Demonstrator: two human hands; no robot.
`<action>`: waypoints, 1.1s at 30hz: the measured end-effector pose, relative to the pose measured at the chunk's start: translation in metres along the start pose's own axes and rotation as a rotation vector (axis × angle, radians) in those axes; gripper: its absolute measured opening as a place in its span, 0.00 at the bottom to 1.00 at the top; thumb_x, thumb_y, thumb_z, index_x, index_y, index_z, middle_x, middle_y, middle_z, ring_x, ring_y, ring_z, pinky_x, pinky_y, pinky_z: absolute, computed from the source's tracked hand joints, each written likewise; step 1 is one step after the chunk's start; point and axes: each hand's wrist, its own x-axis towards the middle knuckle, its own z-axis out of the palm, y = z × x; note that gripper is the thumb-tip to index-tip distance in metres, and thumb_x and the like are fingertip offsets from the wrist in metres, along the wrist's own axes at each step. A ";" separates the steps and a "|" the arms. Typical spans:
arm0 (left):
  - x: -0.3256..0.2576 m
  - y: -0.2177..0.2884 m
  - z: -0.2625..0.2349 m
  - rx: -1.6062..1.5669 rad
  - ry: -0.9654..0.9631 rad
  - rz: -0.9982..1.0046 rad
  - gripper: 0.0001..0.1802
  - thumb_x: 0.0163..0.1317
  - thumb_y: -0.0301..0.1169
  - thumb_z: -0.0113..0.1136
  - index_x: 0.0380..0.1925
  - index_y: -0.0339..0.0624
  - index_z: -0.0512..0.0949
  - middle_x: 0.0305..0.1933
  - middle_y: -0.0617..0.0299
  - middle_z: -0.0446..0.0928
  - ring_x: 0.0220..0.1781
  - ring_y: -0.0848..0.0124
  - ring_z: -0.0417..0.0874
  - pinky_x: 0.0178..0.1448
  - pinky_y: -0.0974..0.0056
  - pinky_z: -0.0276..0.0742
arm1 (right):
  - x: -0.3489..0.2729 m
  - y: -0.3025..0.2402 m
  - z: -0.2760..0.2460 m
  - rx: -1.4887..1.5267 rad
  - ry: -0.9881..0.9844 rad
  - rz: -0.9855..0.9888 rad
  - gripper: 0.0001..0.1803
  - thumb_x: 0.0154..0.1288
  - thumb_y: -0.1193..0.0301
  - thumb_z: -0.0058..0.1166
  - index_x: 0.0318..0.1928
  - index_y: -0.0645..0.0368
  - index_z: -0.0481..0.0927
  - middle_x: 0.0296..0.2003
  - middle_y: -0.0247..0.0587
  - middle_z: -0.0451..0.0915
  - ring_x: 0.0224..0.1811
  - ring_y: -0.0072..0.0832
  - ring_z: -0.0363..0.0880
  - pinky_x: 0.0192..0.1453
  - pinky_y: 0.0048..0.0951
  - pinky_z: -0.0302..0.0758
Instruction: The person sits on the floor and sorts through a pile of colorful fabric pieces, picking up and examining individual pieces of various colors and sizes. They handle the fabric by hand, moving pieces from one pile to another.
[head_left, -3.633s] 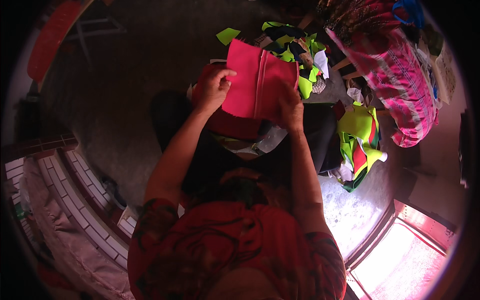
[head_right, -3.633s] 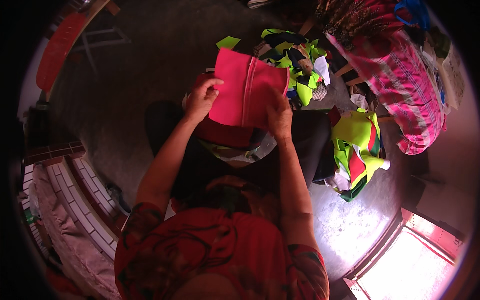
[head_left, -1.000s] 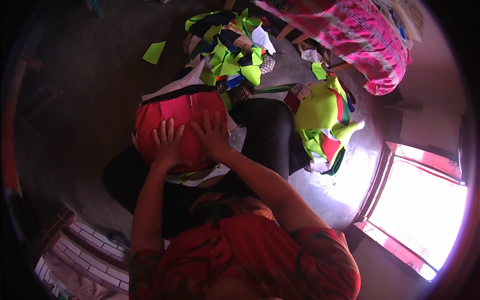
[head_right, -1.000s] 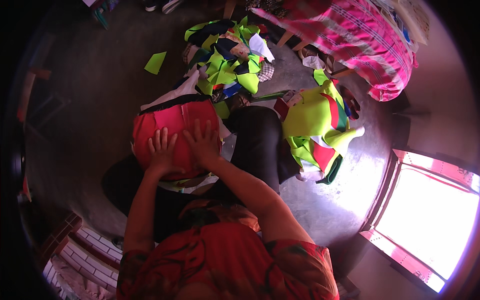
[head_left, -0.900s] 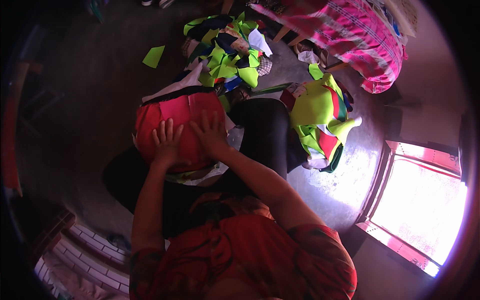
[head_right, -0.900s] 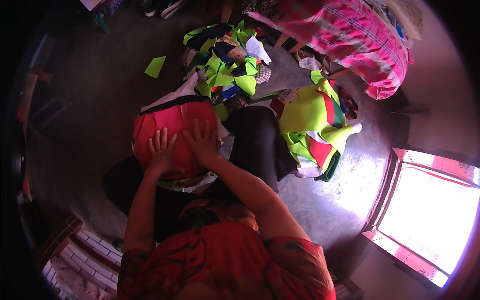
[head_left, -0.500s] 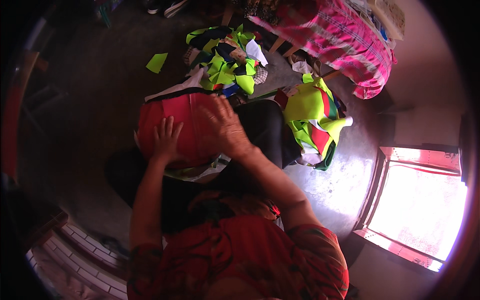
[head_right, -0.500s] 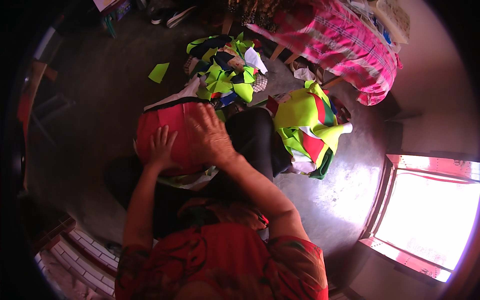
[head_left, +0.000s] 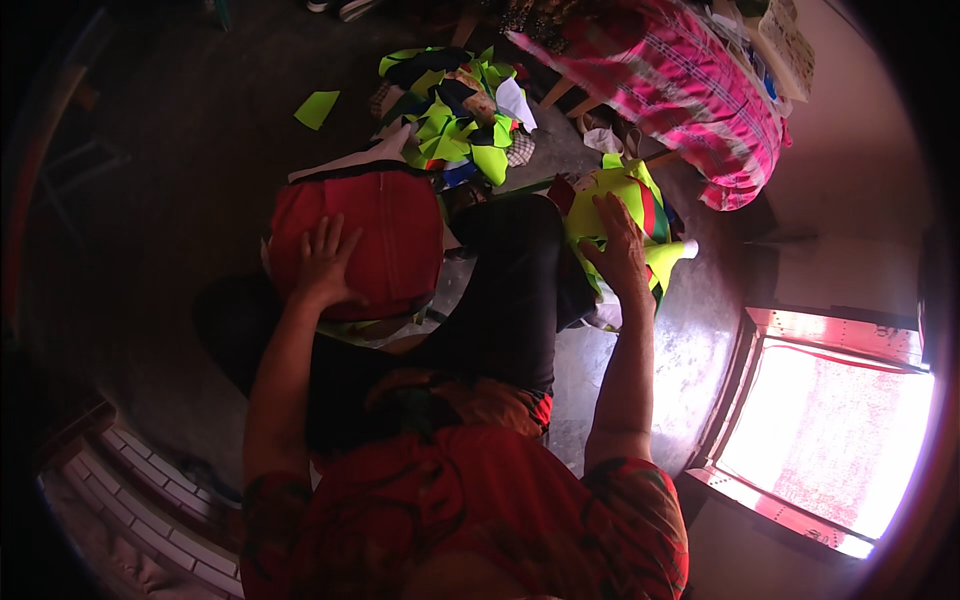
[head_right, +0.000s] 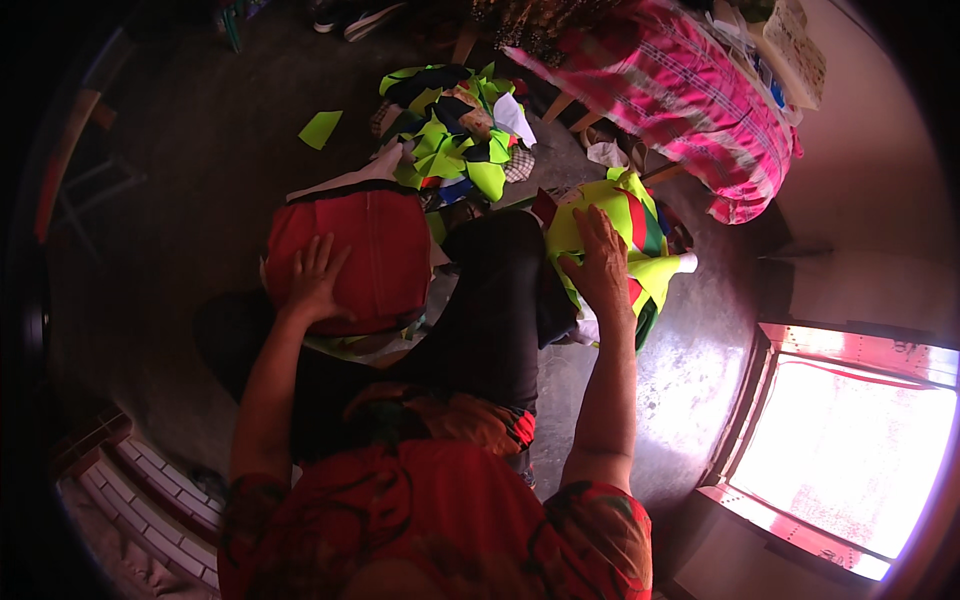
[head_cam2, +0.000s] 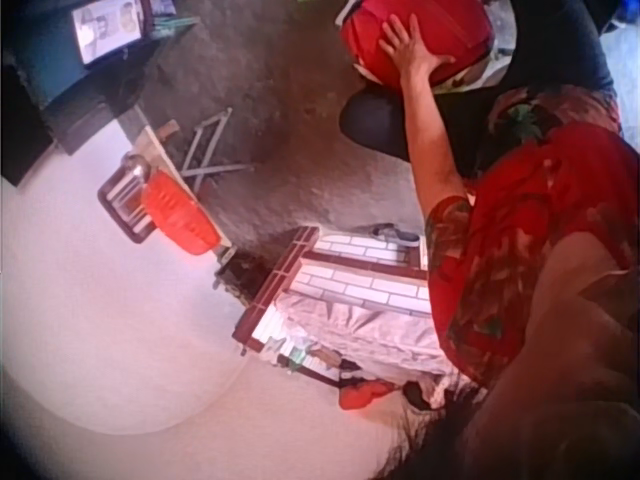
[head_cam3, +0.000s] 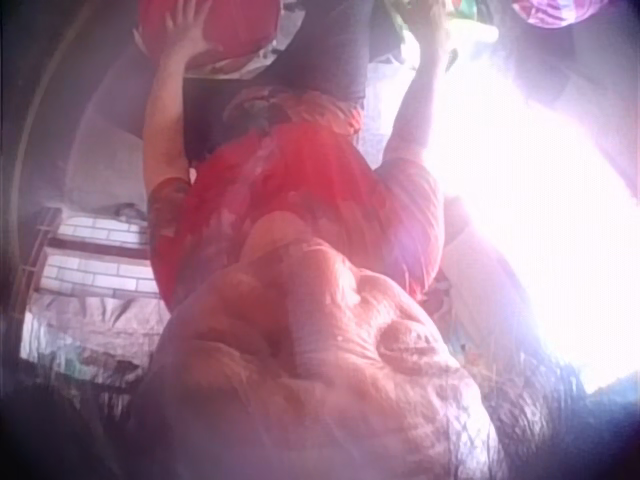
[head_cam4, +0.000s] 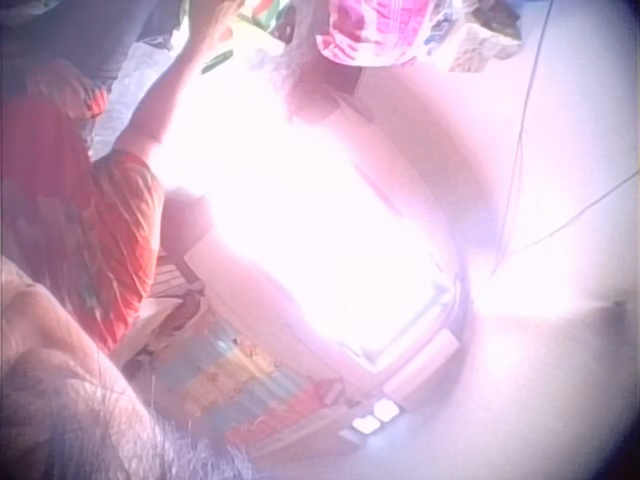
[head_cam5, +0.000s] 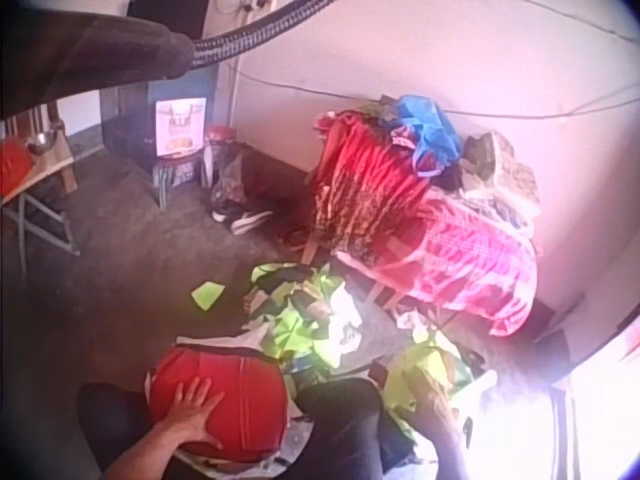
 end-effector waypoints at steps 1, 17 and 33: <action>0.000 0.000 0.000 -0.004 0.003 0.002 0.71 0.23 0.55 0.80 0.72 0.58 0.51 0.78 0.53 0.35 0.79 0.52 0.33 0.76 0.38 0.35 | -0.002 0.002 0.006 -0.002 0.014 0.011 0.42 0.45 0.71 0.66 0.65 0.54 0.67 0.67 0.51 0.62 0.70 0.45 0.60 0.71 0.44 0.57; -0.007 -0.005 0.006 -0.113 0.078 0.047 0.63 0.30 0.48 0.80 0.70 0.57 0.57 0.78 0.56 0.36 0.79 0.54 0.34 0.77 0.40 0.35 | 0.001 -0.017 0.015 0.173 0.227 0.153 0.21 0.54 0.70 0.59 0.51 0.59 0.79 0.51 0.47 0.79 0.52 0.43 0.78 0.59 0.38 0.72; -0.006 -0.007 0.009 -0.135 0.119 0.078 0.60 0.33 0.47 0.79 0.69 0.54 0.58 0.78 0.55 0.40 0.79 0.54 0.37 0.77 0.42 0.38 | -0.001 0.027 0.014 0.796 0.516 0.539 0.14 0.70 0.62 0.50 0.44 0.59 0.80 0.36 0.38 0.81 0.34 0.27 0.77 0.35 0.31 0.73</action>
